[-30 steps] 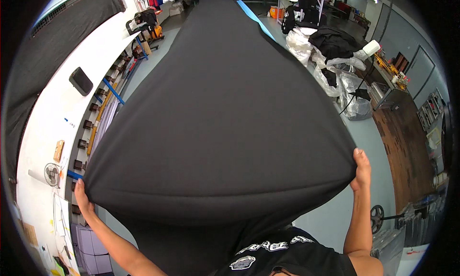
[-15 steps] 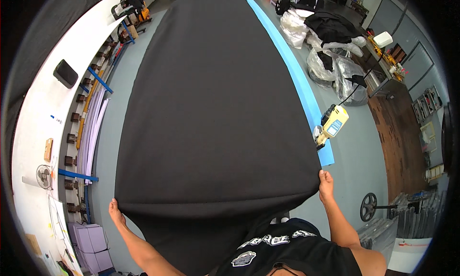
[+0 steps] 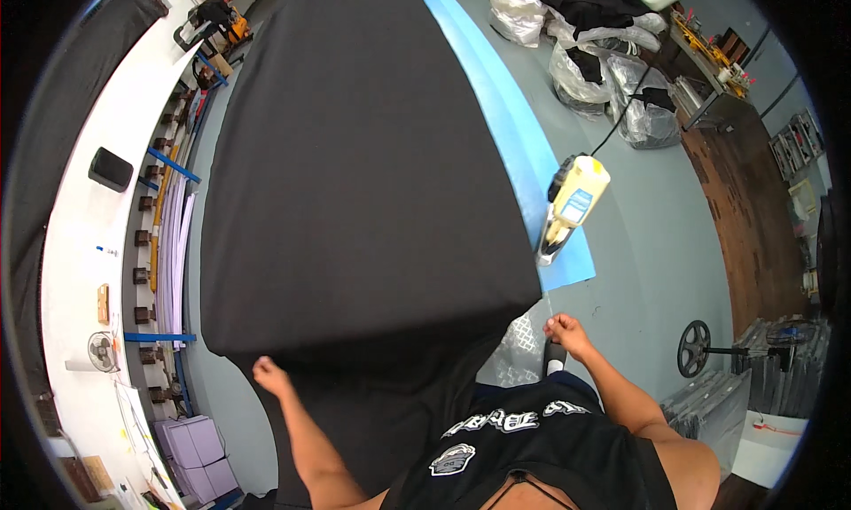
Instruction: The person spreads and aligns layers of fabric along a table by hand, cuts through the fabric using an electric fabric cutter, and spreads and smooths additional layers of fabric onto the table by hand.
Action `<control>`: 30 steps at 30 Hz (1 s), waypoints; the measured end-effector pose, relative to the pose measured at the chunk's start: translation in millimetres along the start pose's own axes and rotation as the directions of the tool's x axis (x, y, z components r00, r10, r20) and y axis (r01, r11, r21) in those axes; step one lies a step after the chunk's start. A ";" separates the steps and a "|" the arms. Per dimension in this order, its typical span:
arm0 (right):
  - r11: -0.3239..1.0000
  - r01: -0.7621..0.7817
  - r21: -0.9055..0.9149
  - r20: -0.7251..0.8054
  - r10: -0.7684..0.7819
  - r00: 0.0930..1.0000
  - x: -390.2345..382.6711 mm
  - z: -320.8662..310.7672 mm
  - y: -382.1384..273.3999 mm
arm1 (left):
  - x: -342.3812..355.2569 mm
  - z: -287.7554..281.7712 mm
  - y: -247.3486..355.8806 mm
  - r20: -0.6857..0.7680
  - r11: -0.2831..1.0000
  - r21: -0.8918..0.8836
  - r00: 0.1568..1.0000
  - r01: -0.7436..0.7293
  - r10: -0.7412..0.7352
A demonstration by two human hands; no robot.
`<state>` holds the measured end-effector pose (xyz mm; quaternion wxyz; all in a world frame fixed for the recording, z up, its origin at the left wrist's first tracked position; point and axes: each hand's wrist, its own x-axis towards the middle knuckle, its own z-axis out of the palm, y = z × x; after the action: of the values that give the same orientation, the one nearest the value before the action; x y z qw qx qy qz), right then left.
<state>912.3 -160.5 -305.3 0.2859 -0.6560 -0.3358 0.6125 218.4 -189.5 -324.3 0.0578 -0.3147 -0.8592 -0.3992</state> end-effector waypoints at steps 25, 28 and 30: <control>0.195 0.670 0.716 0.159 -0.980 0.116 -12.6 -285.4 -421.0 | -450.6 153.5 253.9 0.964 0.822 0.154 -0.098 -0.548 -0.246; 0.207 0.535 0.819 0.142 -0.977 0.161 7.7 -304.3 -474.9 | -436.0 191.3 298.0 0.964 0.827 0.103 -0.150 -0.552 -0.219; 0.235 0.515 0.824 0.156 -0.969 0.192 28.6 -321.0 -502.7 | -435.5 203.3 318.1 0.959 0.836 0.085 -0.183 -0.542 -0.216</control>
<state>1187.2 180.9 100.2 0.6166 0.0249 -0.4866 0.6184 782.4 -104.3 -407.5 -0.4818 -0.5917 -0.6054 0.2264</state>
